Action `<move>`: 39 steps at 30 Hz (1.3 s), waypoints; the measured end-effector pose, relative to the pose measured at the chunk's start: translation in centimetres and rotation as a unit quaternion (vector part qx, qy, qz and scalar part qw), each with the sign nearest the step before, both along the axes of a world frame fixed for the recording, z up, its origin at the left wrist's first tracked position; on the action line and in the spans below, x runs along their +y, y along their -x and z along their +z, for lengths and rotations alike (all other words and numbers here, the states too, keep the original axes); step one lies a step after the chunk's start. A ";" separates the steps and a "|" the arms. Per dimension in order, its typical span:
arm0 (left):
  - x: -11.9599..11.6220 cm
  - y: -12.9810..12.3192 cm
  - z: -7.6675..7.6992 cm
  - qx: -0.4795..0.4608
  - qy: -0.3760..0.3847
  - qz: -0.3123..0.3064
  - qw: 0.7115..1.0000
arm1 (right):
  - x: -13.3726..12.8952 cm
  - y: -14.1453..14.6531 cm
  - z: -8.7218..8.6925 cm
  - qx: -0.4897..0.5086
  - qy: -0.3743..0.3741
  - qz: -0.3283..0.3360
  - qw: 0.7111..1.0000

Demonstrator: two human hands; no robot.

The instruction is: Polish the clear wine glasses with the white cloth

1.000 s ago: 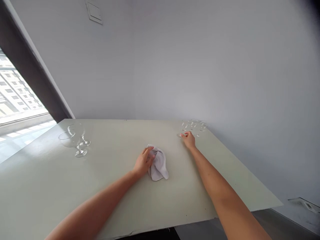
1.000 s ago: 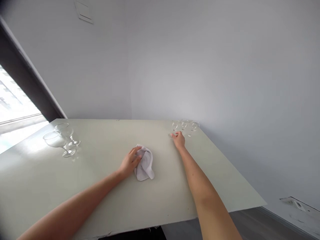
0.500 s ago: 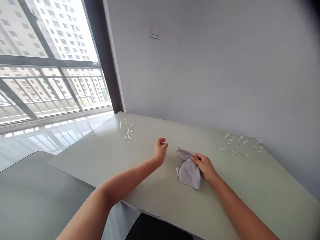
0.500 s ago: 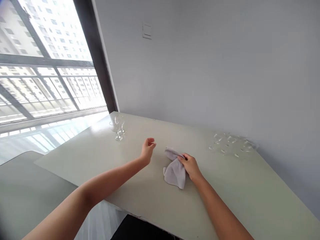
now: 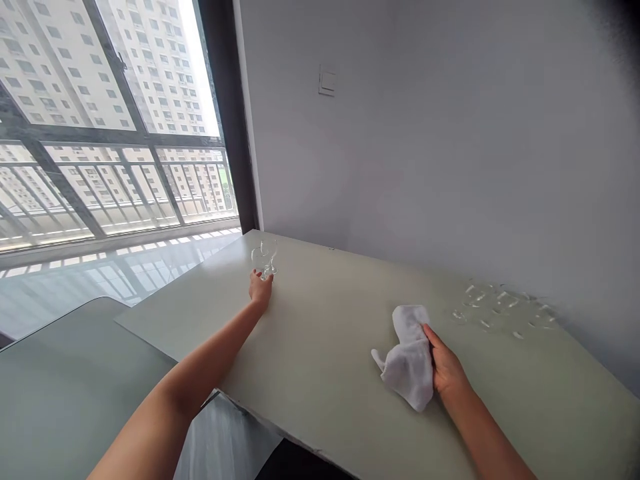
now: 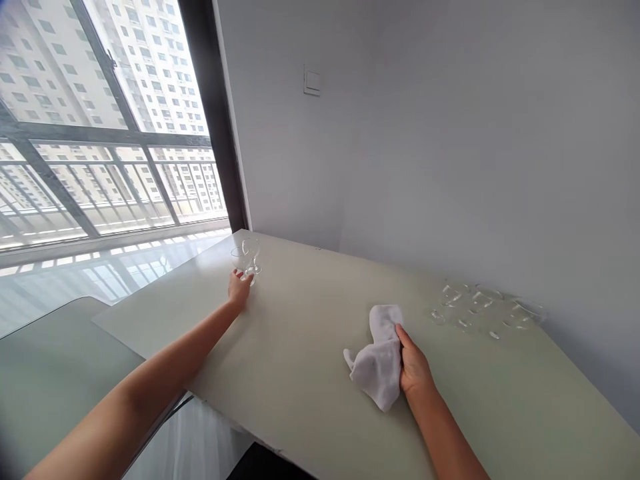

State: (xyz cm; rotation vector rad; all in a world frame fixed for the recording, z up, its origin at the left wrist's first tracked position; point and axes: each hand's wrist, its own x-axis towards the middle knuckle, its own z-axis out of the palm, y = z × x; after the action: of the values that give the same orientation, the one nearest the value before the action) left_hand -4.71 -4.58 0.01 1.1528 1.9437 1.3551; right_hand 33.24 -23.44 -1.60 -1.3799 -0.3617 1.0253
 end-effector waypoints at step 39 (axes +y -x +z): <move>-10.6 -15.2 0.4 0.491 -0.392 -0.494 0.601 | -3.3 5.6 3.4 0.015 -0.128 0.358 0.925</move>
State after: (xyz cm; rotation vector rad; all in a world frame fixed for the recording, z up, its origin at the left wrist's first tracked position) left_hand 10.51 -15.16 0.37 3.2360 0.5054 0.8434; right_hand 27.60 -26.69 1.81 -0.9981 -0.9893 1.5238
